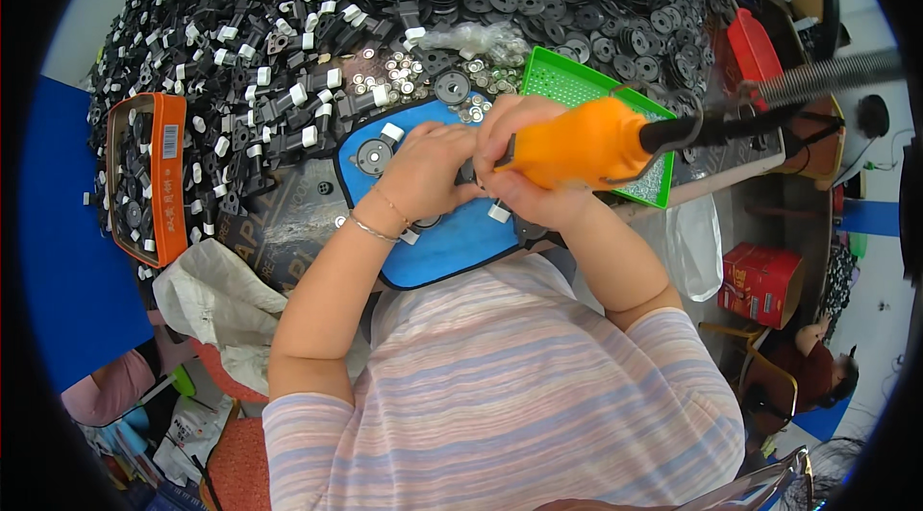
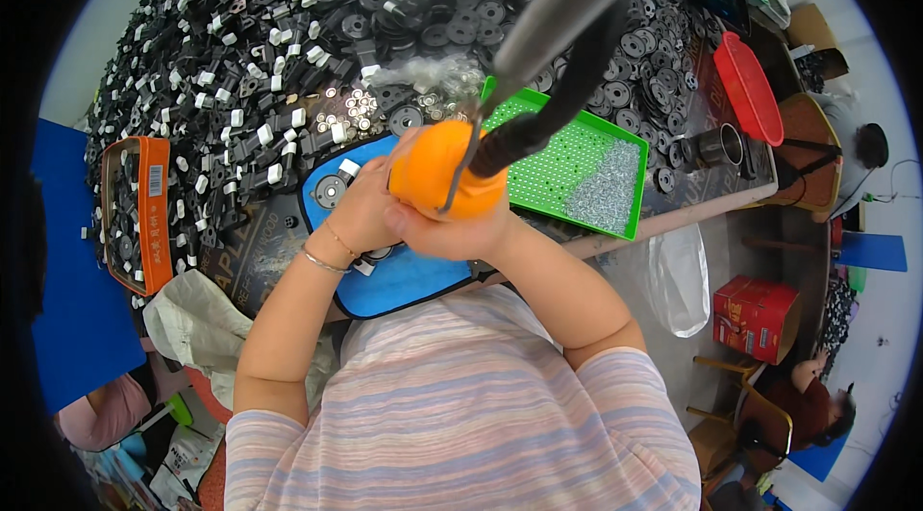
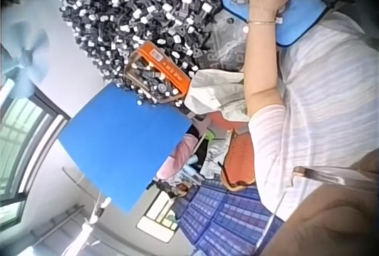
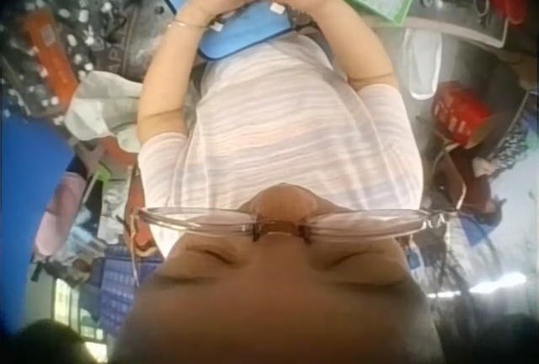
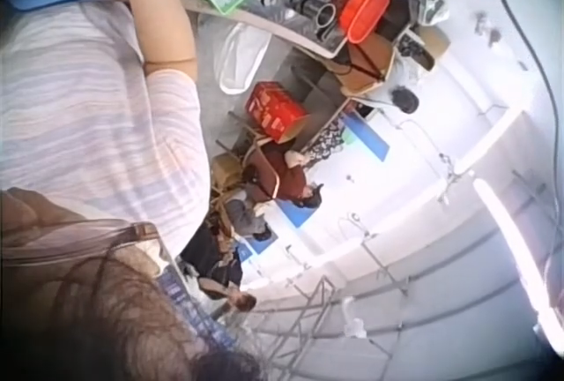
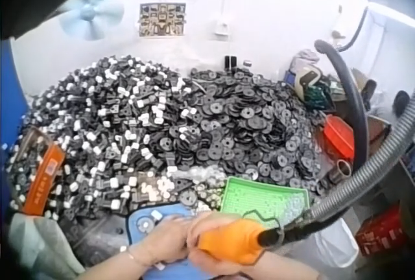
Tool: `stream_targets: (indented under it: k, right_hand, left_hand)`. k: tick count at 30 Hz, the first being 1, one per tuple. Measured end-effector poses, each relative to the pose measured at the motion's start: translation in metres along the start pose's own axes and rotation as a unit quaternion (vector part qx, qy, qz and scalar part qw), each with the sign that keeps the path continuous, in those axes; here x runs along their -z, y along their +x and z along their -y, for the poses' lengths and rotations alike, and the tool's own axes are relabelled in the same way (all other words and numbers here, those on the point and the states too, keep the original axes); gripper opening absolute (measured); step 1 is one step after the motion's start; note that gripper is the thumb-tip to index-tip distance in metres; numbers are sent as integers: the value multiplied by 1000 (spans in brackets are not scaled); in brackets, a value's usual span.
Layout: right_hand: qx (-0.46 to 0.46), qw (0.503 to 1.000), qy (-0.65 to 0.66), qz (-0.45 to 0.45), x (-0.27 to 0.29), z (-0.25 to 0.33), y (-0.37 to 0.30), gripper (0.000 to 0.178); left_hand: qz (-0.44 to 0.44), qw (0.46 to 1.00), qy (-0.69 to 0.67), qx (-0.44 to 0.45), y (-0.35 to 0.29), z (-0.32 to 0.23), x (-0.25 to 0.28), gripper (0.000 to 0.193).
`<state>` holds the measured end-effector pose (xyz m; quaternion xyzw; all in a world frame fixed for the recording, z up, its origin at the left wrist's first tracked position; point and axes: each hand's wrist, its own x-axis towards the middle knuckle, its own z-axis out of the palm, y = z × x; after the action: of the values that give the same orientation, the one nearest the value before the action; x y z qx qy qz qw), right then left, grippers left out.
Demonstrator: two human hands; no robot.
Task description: Assembling small components on a jig using a handheld electric screwdriver.
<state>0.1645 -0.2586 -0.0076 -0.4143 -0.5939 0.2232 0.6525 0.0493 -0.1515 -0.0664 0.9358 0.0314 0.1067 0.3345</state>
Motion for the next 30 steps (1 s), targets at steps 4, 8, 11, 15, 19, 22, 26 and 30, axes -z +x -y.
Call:
stream_targets:
  k: [4,8,11,15,19,22,26,30]
  right_hand:
    - [-28,997,66,2,7,0,6,25]
    - [18,988,155,-18,26,15,7,33]
    - [30,990,121,-71,53,31,7,30]
    - [-26,988,76,-135,65,14,-15,24]
    - [-21,979,84,-186,58,5,-19,20]
    - [-20,977,113,-182,56,3,-18,20]
    - [-45,984,83,-151,57,0,-22,21]
    - [-39,986,67,-146,57,2,-22,21]
  left_hand:
    - [1,1000,-20,8,1,-1,0,47]
    - [28,999,7,15,0,-2,2,47]
    - [35,999,-4,26,-1,-2,2,46]
    - [35,999,-6,23,0,-1,2,44]
    - [37,999,-5,17,1,-1,3,43]
    - [39,999,-10,19,1,-1,3,43]
    - [31,999,-12,15,0,1,1,43]
    - [26,999,-14,12,0,0,1,43]
